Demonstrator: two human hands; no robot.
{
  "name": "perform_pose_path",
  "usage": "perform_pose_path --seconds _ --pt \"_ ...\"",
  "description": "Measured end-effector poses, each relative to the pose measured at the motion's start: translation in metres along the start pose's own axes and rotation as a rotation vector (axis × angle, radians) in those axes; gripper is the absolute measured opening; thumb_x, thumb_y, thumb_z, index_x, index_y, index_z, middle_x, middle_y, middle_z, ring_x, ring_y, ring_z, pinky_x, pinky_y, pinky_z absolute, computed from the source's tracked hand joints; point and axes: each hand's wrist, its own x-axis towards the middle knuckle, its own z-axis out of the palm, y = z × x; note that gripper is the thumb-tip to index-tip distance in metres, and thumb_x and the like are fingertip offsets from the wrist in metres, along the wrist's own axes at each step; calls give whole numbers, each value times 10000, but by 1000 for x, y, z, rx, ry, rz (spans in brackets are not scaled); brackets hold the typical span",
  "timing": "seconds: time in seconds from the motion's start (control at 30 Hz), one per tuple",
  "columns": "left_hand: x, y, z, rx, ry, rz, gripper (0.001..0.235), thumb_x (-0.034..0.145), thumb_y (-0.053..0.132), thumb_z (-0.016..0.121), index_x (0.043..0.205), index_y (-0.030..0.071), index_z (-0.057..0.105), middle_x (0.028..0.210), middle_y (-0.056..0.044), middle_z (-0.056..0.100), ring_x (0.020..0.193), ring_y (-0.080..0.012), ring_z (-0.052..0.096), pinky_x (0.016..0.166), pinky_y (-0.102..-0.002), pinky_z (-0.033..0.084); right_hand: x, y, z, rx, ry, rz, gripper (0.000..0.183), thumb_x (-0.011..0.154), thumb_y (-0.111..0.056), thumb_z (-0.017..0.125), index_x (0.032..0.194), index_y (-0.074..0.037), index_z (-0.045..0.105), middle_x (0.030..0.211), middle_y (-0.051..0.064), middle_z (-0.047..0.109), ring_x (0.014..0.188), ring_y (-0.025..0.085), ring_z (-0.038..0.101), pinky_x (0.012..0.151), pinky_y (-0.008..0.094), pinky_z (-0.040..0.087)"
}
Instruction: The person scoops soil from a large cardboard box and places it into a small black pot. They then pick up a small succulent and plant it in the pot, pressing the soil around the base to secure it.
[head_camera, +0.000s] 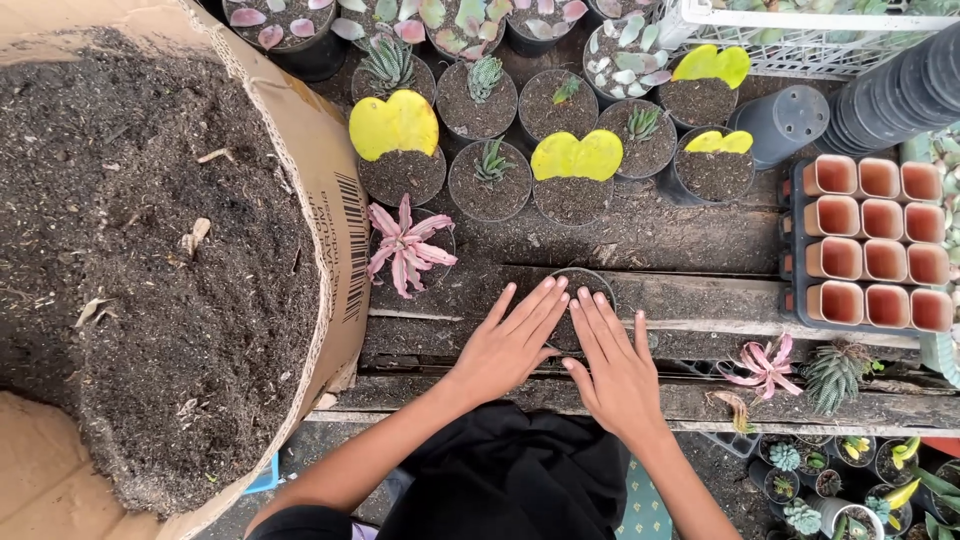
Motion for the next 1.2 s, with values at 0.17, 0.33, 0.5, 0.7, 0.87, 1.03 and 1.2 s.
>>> perform_pose_path --seconds 0.17,0.33,0.5,0.7,0.87,1.03,1.2 --pt "-22 3 7 -42 95 26 641 1117 278 601 1690 81 392 1746 -83 423 1621 -196 381 1350 -507 214 -12 -10 6 3 14 -28 666 1123 -516 387 1687 -163 384 1797 9 321 1660 197 249 1372 532 -24" --pt "-21 0 4 -80 124 50 549 1142 142 531 1677 87 422 1723 -69 466 1598 -184 423 1357 -516 212 -10 -11 6 -8 51 -34 614 1131 -471 418 1664 -164 441 1767 -4 387 1638 186 307 1375 523 -8" --pt "-22 -8 -30 -263 -132 44 810 948 -130 531 1708 83 351 1789 -103 338 1672 -270 305 1362 -546 227 -2 -11 -21 21 6 -63 578 1177 -386 321 1692 -134 396 1761 18 397 1659 207 310 1378 573 50" --pt "-27 -16 -138 -221 123 63 625 1096 -123 490 1663 140 489 1703 -101 518 998 -148 785 853 -291 633 33 -41 -67 279 194 -61 438 1142 -225 523 1539 -54 590 1557 112 647 1510 299 571 1382 651 117" --pt "-36 -28 -239 -107 103 -36 568 1161 -19 541 1673 223 507 1735 -28 444 1063 -196 596 891 -278 617 105 -102 -123 462 298 -278 346 1146 -156 521 1426 -2 652 1422 187 720 1342 345 717 1344 606 333" --pt "-72 -80 -270 -256 121 -317 885 747 -307 415 1530 65 592 1733 -151 355 1440 -423 458 1222 -575 488 182 -180 -152 589 233 -526 336 1142 -165 505 1350 14 698 1405 190 727 1349 362 716 1276 562 452" --pt "-146 -134 -246 -491 -314 -1078 751 1139 477 351 1697 -4 207 1767 -306 112 1659 -451 21 1310 -564 82 244 -244 -102 482 -508 -721 476 1143 -277 451 1568 -92 559 1693 144 455 1598 303 350 1300 499 268"
